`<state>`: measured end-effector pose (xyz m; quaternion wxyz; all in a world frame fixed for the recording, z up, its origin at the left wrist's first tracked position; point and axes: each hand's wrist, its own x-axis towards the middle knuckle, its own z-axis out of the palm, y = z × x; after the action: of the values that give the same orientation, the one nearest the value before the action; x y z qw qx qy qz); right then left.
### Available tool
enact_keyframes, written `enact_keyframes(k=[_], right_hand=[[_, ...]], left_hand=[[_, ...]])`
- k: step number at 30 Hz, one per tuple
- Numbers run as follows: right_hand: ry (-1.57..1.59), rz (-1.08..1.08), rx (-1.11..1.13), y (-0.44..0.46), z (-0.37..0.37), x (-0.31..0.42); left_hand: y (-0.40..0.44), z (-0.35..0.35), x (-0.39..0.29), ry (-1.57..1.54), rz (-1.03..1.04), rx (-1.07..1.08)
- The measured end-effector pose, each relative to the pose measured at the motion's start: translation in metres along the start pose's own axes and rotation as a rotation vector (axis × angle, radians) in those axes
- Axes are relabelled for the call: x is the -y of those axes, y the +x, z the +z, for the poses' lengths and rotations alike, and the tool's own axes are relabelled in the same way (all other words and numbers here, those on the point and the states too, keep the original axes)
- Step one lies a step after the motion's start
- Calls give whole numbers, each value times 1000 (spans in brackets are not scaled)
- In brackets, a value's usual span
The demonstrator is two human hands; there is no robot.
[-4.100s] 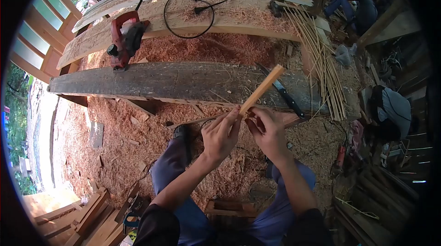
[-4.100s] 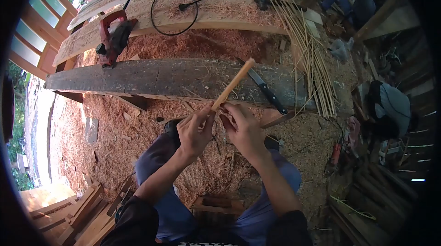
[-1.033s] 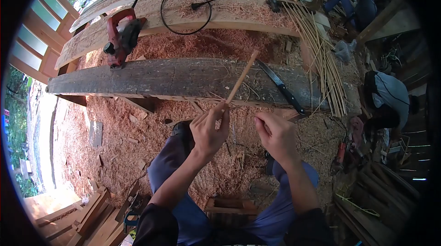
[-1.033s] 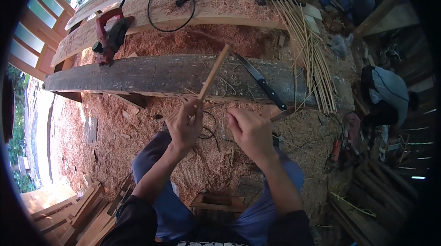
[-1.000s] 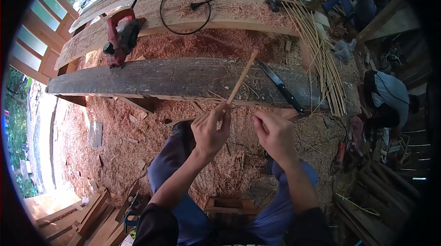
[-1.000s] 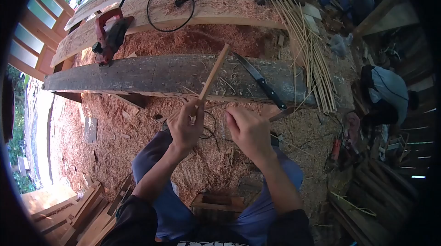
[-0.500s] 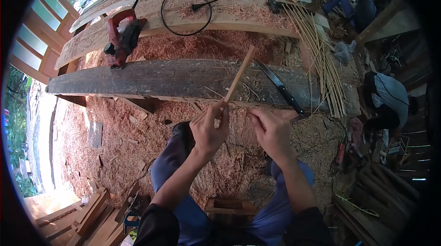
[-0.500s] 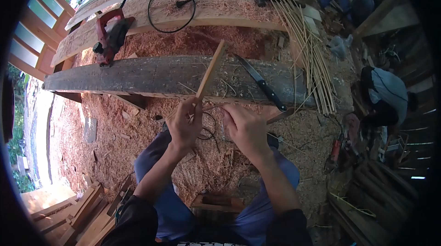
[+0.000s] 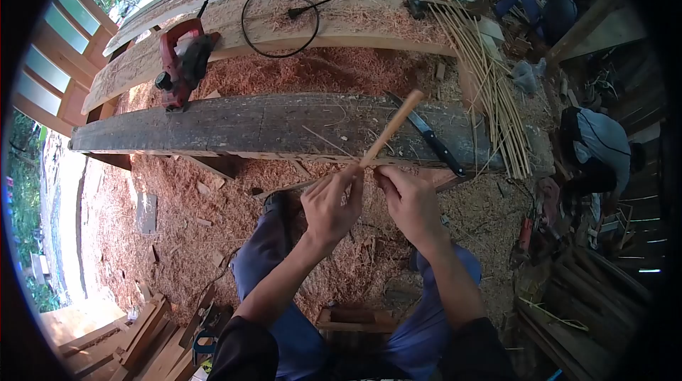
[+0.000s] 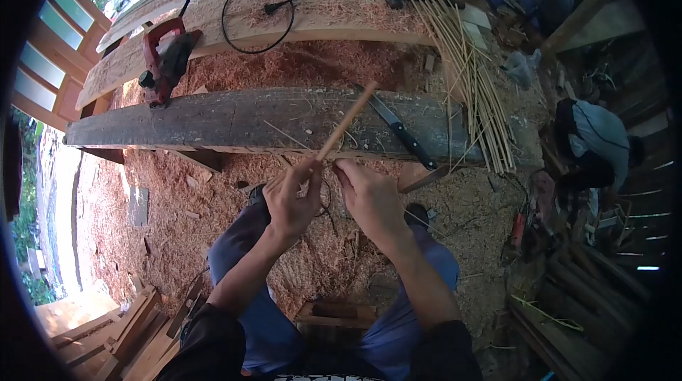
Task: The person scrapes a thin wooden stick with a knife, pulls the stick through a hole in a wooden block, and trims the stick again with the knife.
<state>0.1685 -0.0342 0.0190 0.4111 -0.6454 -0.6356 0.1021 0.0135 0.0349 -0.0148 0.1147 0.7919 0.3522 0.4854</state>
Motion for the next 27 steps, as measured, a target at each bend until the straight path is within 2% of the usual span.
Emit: enact_keyframes(k=[5,8,10,13,15,17,21,23,27], right_hand=[[11,10,22,-4,-3,-3],[11,16,42,-5,-3,-3],[17,28,35,-4,3,-3],[13,22,30,-2,9,-9],[44,63,26,1,5,1],[73,100,32,3,2,5],[7,35,53,-4,1,2],[-30,29,70,-5,4,0],[-29,18,56,-4,3,-1]], left_hand=[[9,-7,11,48,-106,-34],[-1,-4,8,33,-69,40],[-6,3,1,-10,113,63],[-5,1,-4,-41,50,101],[-1,-1,-1,-34,99,62],[-4,-1,2,-17,-10,47],[-4,-5,2,-4,30,22],[-8,-5,-2,1,9,90],[-8,-2,2,-12,10,97]])
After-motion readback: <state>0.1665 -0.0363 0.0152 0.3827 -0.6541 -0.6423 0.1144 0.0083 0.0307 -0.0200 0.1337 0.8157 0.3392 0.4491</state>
